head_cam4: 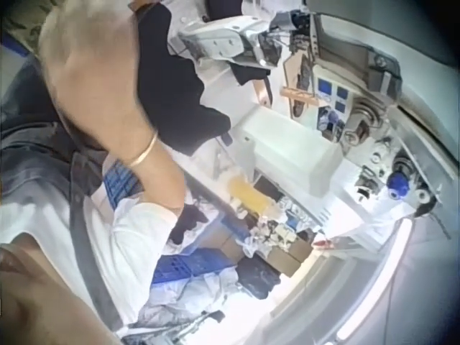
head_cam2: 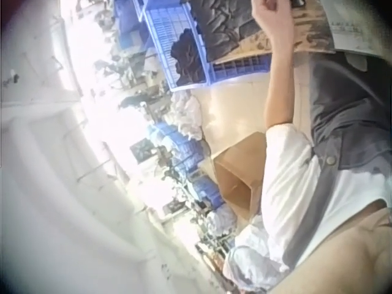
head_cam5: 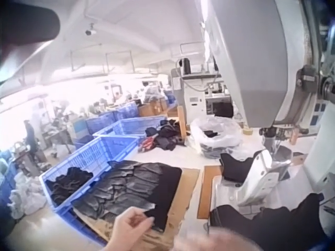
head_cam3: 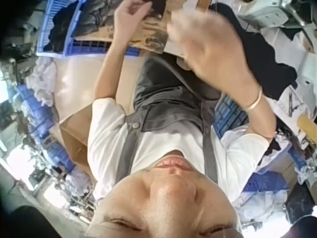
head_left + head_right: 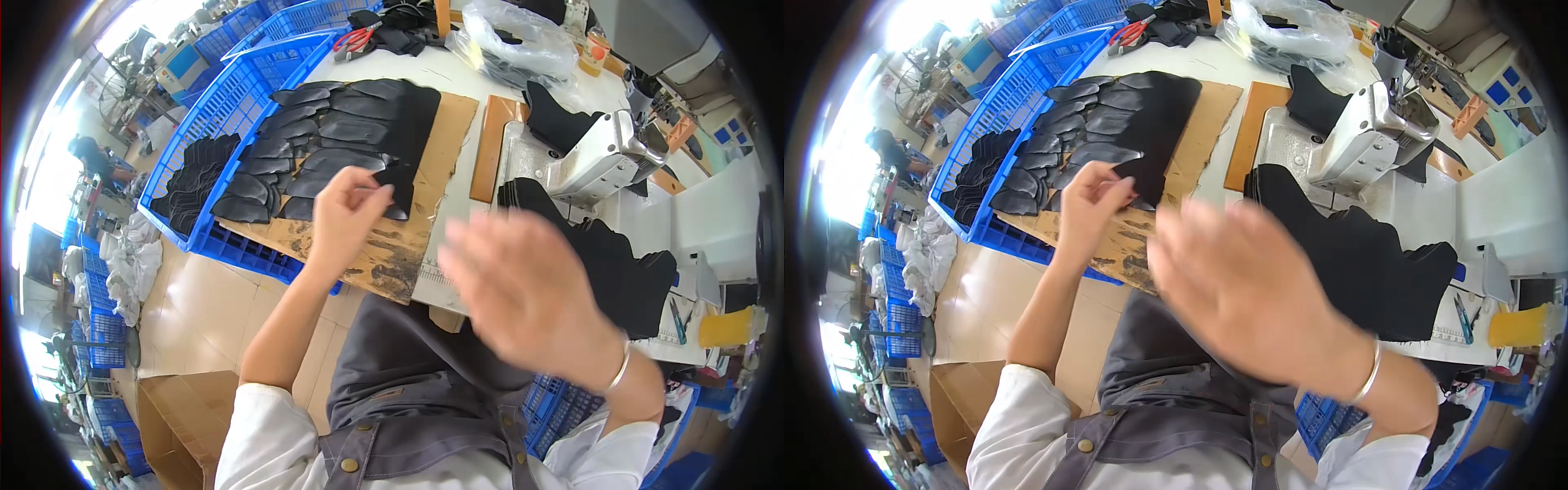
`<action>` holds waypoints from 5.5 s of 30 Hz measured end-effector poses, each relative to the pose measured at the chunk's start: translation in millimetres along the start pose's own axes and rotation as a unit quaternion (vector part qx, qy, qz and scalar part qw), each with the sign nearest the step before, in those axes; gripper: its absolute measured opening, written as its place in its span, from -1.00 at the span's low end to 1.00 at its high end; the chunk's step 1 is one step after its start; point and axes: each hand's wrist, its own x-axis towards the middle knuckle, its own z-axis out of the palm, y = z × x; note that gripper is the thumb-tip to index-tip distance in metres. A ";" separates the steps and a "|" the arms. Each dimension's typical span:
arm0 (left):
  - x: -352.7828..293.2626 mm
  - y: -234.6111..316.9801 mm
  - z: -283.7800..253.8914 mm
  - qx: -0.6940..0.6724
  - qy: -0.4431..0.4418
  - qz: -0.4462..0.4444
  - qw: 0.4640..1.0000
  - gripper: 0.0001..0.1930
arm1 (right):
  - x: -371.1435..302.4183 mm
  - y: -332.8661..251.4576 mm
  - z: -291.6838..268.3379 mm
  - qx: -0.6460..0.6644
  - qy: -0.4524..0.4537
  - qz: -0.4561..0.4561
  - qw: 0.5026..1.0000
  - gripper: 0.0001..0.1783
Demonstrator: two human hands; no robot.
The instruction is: Manually align and prepare shoe upper components for stitching at a workstation.
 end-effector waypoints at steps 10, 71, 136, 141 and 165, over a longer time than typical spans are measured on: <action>-12.5 -11.8 59.9 0.314 -0.095 0.347 0.879 -0.82 | 53.2 113.4 50.7 -0.037 -0.290 0.034 0.956 -0.68; 19.9 100.8 138.8 0.398 -0.400 0.350 0.748 0.22 | -111.7 103.7 -107.6 0.451 0.115 0.351 0.812 -0.60; 0.7 112.6 159.1 0.326 -0.459 0.235 0.792 -0.43 | -104.9 66.7 -98.8 0.151 -0.191 0.432 0.868 -0.49; 3.2 123.8 153.1 0.401 -0.446 0.230 0.767 -0.47 | -94.4 73.6 -93.5 0.113 -0.240 0.408 0.874 -0.40; -37.6 129.7 131.5 0.495 -0.312 0.357 0.728 -0.48 | -92.4 67.6 -94.4 0.026 -0.268 0.393 0.879 -0.45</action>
